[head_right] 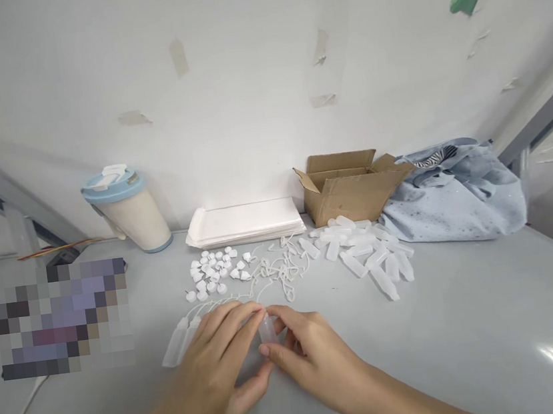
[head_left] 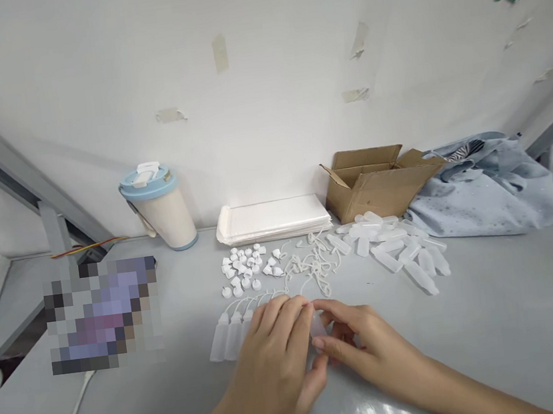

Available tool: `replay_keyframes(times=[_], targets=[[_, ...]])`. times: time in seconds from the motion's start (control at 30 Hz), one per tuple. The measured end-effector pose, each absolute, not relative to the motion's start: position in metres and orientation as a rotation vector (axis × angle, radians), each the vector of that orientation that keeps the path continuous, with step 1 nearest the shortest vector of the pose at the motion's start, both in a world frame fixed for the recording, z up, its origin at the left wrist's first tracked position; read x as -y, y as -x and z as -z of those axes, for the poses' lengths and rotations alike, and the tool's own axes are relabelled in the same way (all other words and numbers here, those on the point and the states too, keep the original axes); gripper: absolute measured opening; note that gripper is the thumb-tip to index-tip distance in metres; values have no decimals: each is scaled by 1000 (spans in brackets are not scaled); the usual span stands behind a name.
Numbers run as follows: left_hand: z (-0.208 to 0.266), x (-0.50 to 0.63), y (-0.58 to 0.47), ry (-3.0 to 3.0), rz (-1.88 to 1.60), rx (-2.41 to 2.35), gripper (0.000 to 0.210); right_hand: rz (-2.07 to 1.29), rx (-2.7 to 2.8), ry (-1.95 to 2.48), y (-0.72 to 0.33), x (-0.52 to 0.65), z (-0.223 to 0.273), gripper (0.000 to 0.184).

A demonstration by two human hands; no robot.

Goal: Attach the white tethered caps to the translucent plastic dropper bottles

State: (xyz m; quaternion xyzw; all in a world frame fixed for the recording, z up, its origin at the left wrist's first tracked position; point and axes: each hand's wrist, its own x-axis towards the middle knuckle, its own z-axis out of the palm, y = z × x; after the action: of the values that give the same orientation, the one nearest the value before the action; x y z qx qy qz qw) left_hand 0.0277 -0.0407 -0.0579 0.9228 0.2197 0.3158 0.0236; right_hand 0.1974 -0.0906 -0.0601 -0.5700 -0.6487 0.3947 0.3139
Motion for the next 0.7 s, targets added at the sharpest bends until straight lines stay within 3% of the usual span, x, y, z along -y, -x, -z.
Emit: replay_keyframes(times=[0.7], targets=[[61,27,-17,-2845,-554,-828,14,-857,1950,1463,-197,93,63,20]])
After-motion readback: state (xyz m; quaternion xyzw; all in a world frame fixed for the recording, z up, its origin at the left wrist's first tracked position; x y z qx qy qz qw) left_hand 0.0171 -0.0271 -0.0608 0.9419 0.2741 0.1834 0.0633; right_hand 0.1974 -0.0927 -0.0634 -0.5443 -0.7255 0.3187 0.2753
